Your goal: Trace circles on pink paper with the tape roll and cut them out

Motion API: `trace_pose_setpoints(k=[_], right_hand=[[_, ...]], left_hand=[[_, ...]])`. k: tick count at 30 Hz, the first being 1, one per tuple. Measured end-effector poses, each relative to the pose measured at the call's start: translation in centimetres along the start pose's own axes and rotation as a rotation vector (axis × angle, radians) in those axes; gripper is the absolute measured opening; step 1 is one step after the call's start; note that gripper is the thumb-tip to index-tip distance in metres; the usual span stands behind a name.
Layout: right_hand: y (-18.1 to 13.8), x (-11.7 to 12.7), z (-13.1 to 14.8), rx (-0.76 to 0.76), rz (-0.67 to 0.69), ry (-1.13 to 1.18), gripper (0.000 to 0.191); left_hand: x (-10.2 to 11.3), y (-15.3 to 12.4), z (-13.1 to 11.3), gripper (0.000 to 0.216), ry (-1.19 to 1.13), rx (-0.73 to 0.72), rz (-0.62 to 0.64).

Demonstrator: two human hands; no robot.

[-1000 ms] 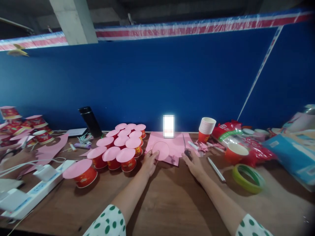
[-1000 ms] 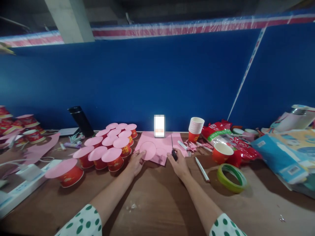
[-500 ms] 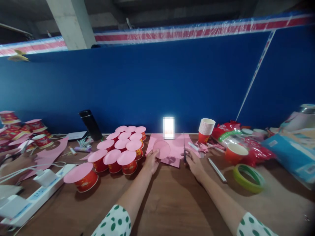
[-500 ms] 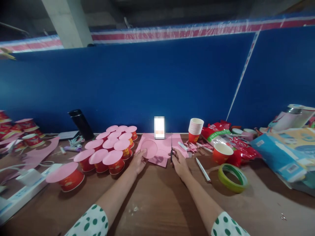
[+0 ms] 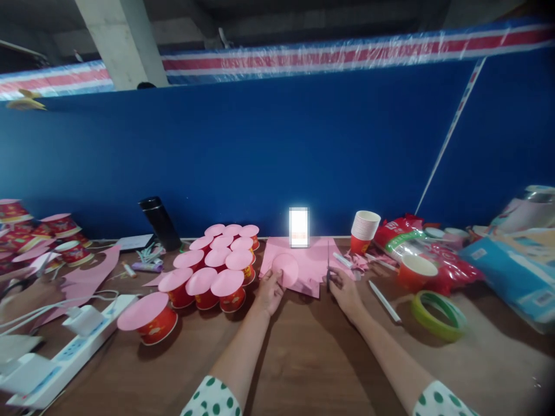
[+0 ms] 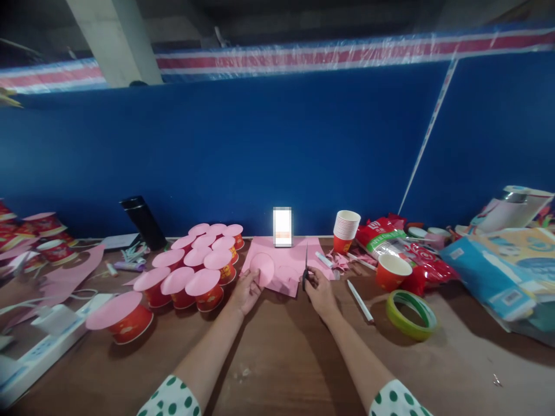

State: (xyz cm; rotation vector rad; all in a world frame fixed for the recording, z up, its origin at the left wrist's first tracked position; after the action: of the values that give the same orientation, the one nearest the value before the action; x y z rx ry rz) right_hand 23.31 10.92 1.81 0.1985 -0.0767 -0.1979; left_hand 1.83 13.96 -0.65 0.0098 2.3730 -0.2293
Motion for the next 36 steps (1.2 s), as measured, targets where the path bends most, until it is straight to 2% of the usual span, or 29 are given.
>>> trace_pose_setpoints(k=[11, 17, 24, 30, 36], right_hand=[[-0.4, -0.3, 0.3, 0.045, 0.019, -0.097, 0.039], [-0.6, -0.7, 0.4, 0.032, 0.047, -0.124, 0.037], [-0.5, -1.1, 0.1, -0.007, 0.085, -0.141, 0.037], [-0.5, -1.3, -0.2, -0.040, 0.103, -0.120, 0.037], [-0.6, -1.4, -0.5, -0.049, 0.133, -0.143, 0.038]], left_hand=[[-0.6, -0.5, -0.3, 0.030, 0.034, -0.016, -0.001], [0.0, -0.2, -0.1, 0.031, 0.052, -0.014, -0.019], [-0.4, 0.0, 0.1, 0.028, 0.016, 0.012, 0.036], [-1.5, 0.0, 0.6, 0.027, 0.126, 0.003, 0.144], [-0.9, 0.3, 1.2, 0.032, 0.145, 0.021, 0.102]])
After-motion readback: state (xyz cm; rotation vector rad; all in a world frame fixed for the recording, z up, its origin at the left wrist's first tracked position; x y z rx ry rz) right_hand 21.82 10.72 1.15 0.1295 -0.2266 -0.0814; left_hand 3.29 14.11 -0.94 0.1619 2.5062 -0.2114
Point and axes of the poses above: each hand's wrist, its own y-axis towards the middle knuckle, its own x-axis out of the back of the hand, z = x × y, the point moved 10 cm from there along y, towards the middle knuckle
